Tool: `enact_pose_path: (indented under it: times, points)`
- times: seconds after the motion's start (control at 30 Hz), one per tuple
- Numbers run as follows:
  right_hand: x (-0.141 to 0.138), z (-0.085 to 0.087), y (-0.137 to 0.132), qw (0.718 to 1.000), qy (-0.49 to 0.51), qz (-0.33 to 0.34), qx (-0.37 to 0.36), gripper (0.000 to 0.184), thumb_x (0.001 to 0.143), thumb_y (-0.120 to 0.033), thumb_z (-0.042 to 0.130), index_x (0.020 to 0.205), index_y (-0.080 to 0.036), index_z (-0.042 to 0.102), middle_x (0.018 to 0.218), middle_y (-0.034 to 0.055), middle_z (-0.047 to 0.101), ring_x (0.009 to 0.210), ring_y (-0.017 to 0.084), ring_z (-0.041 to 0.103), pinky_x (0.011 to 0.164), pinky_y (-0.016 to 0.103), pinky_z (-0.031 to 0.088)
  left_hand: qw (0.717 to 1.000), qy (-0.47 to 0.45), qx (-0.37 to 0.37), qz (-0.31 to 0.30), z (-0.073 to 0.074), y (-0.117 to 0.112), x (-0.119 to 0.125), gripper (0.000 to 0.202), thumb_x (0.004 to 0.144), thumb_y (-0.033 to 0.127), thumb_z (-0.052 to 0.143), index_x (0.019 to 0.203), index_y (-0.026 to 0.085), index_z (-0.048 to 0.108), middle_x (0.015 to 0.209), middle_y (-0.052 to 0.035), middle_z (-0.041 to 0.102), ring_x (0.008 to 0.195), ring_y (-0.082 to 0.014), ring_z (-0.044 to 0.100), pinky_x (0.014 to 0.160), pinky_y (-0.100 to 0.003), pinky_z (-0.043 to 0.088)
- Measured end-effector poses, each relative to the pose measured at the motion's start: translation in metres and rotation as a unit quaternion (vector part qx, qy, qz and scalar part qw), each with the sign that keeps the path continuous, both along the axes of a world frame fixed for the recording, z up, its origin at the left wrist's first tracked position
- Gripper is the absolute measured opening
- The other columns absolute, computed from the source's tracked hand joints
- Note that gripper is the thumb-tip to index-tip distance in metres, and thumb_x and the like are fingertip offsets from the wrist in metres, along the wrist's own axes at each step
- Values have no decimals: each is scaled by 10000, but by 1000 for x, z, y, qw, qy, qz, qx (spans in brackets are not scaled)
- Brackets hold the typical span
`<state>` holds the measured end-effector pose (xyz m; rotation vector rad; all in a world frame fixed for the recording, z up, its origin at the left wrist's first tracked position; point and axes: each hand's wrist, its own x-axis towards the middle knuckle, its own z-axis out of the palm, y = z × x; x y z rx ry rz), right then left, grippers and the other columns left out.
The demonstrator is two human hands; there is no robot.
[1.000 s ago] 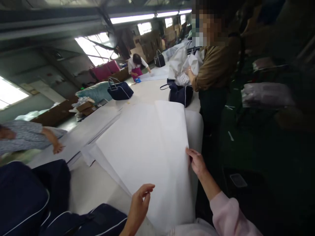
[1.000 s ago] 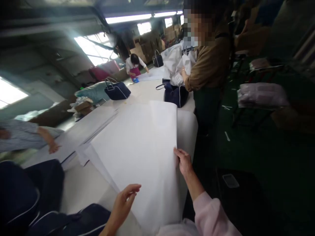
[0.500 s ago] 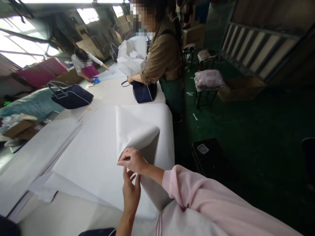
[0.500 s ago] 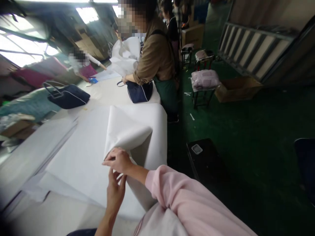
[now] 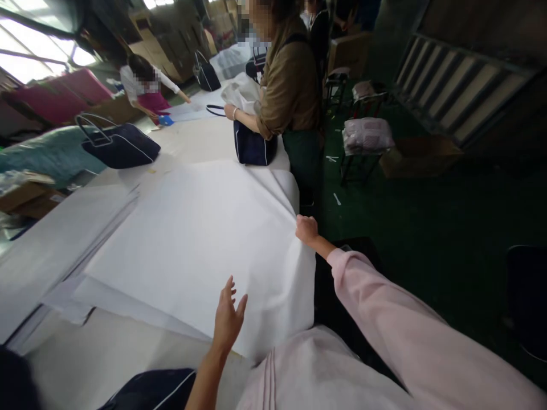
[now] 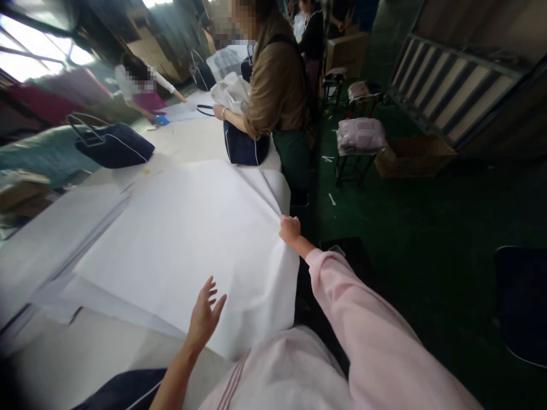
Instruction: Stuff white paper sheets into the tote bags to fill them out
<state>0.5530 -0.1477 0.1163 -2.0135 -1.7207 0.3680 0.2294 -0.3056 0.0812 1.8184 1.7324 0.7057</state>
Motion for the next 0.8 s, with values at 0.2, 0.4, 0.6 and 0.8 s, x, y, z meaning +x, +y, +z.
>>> enact_pose_path:
  times: [0.2, 0.4, 0.6, 0.8]
  points:
    - [-1, 12, 18, 999, 11, -16, -27, 150, 718, -79, 563, 814, -105, 676, 960, 135, 677, 910, 234, 599, 815, 302, 394, 998, -1, -12, -65, -7, 6, 16, 597, 937, 457, 476, 1441, 174, 327, 1287, -164, 499, 1115, -267, 590, 912, -482, 555]
    - [-18, 23, 38, 995, 58, -46, -65, 145, 740, -169, 575, 803, -123, 696, 862, 61, 675, 779, 173, 605, 643, 238, 409, 994, -46, 1, -100, 21, 8, 57, 733, 838, 557, 635, 1423, 200, 374, 1322, -147, 513, 1176, -282, 554, 945, -472, 535]
    - [-54, 35, 33, 998, 57, -27, -31, 207, 688, -94, 591, 886, -112, 647, 866, 84, 668, 831, 210, 609, 708, 271, 433, 989, -52, 21, -137, 39, -4, 92, 830, 816, 552, 675, 1471, 201, 305, 1394, -172, 454, 1285, -316, 472, 1043, -518, 458]
    - [-91, 64, 17, 967, 251, 14, 34, 30, 736, -119, 607, 719, -118, 632, 823, 21, 640, 788, 147, 573, 707, 239, 417, 994, -75, -13, -79, 45, -6, 92, 961, 791, 592, 679, 1511, 150, 222, 1453, -219, 397, 1339, -344, 417, 1069, -541, 430]
